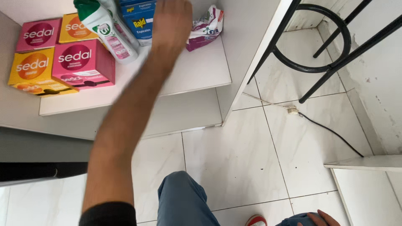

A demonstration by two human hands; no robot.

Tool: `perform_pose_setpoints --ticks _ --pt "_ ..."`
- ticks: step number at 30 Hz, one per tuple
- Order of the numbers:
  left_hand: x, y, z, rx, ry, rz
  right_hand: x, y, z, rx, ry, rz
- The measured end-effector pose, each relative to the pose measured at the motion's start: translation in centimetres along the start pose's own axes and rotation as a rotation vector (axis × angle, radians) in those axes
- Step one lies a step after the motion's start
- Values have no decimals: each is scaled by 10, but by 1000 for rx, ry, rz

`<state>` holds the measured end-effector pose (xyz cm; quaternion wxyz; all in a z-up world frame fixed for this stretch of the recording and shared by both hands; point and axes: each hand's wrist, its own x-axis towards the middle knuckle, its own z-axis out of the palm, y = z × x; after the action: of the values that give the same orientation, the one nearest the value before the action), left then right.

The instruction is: The person removes various household products, including soap boxes, cleaning spray, bleach bottles, and insecticide, from a cardboard box and places them onto white retail shelves.

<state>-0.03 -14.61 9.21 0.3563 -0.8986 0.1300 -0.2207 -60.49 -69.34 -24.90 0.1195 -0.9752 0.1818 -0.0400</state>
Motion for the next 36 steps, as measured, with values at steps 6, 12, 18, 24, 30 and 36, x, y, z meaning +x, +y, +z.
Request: perform_pose_setpoints --ticks 6,12,18,24,30,36 --pt "-24 65 15 -1008 -101 -281 19 -35 -42 -1 14 3" --pt "4 69 73 -926 34 -284 24 -26 -35 -55 -106 111" --pt "-65 50 41 -684 335 -404 31 7 -14 -88 -134 127" --pt "-79 3 64 -629 247 -431 22 6 -4 -91 -139 108" --pt "-58 -11 82 -665 200 -473 17 -32 -34 0 -83 107" --pt "-61 -27 60 -544 361 -423 15 -30 -45 -34 0 33"
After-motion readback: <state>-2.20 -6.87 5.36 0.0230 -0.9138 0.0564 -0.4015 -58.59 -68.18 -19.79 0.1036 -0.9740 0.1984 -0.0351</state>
